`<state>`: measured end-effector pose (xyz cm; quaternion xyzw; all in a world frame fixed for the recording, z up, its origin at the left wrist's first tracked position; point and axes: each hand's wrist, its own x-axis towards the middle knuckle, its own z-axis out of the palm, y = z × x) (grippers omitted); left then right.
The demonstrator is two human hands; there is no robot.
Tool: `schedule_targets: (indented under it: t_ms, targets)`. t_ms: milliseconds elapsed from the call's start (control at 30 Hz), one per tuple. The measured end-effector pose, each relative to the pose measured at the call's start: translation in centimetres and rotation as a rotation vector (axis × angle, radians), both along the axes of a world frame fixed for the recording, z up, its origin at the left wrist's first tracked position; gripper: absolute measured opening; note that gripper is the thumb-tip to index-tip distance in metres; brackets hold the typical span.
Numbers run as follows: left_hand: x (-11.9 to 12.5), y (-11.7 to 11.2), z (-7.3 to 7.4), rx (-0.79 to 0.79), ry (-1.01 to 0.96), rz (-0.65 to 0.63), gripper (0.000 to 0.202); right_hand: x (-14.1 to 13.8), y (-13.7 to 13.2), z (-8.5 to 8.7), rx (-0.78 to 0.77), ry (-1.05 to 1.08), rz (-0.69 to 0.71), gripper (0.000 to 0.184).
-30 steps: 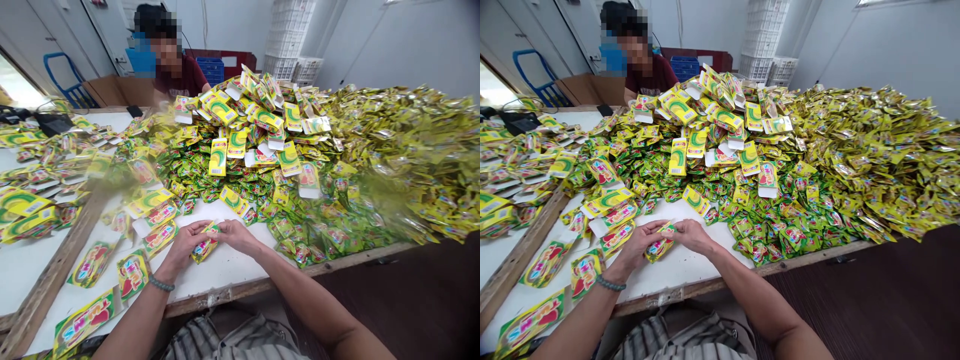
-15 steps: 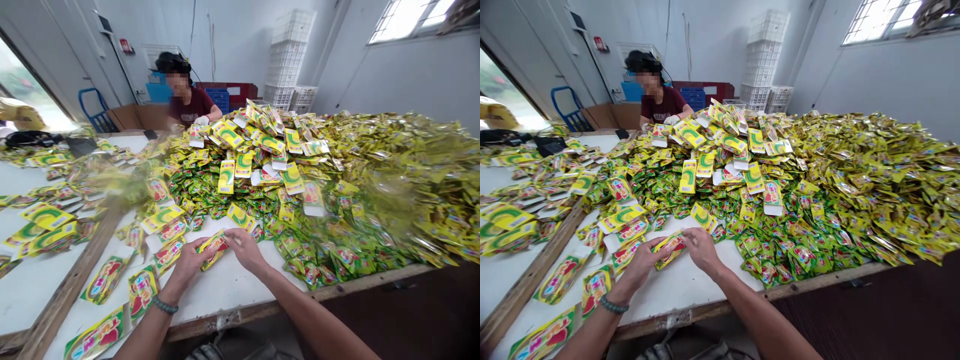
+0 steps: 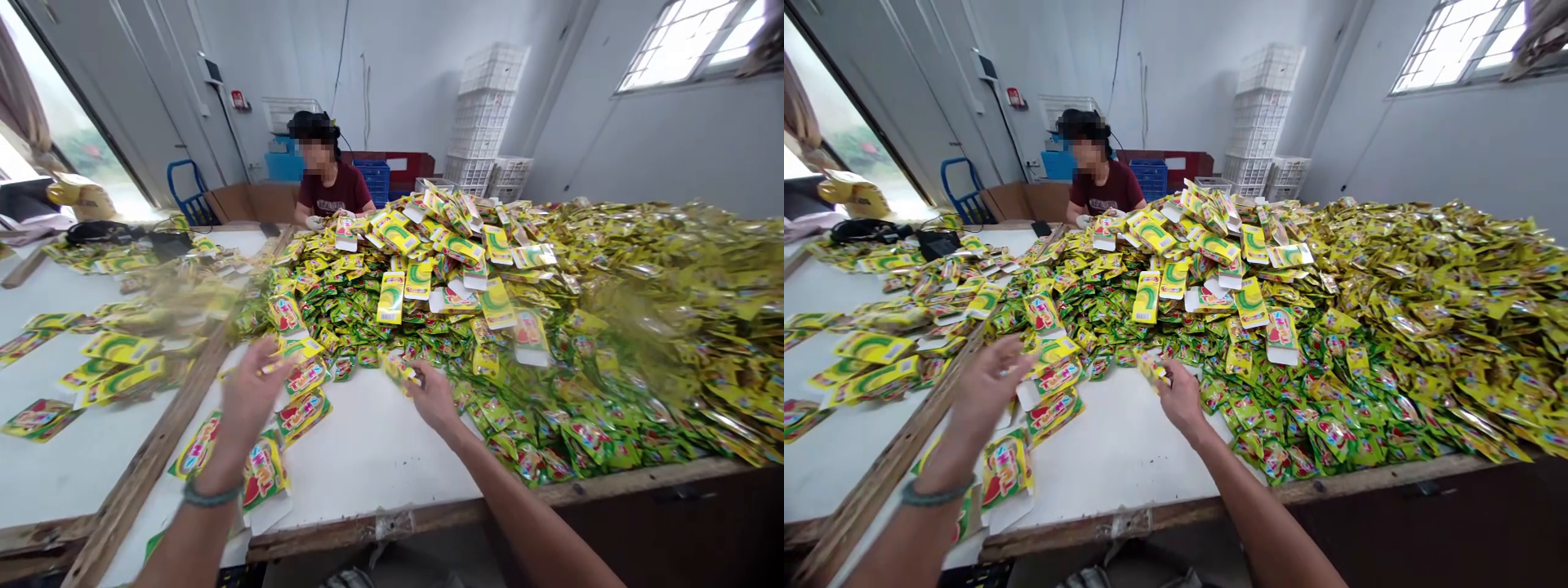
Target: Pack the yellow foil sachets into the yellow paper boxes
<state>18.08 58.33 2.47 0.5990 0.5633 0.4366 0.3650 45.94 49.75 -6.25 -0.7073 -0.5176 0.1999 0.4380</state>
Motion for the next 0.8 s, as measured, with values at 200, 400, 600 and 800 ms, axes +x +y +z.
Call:
schedule_targets:
  t_ms: [200, 400, 600, 800]
  targets:
    - [6.2, -4.9, -6.4, 0.054, 0.201, -0.385, 0.051, -2.8, -1.0, 3.4, -0.060, -0.039, 0.350, 0.020]
    - [6.5, -5.8, -7.5, -0.148, 0.376, -0.444, 0.033, -5.6, 7.6, 4.2, 0.036, -0.037, 0.234, 0.026]
    - [6.4, -5.3, -8.2, -0.227, 0.343, -0.328, 0.031, -10.0, 16.0, 2.1, -0.029, -0.066, 0.217, 0.036]
    - [5.8, -4.6, -9.8, -0.346, -0.065, -0.318, 0.029, -7.8, 14.1, 1.1, -0.074, 0.083, 0.189, 0.014]
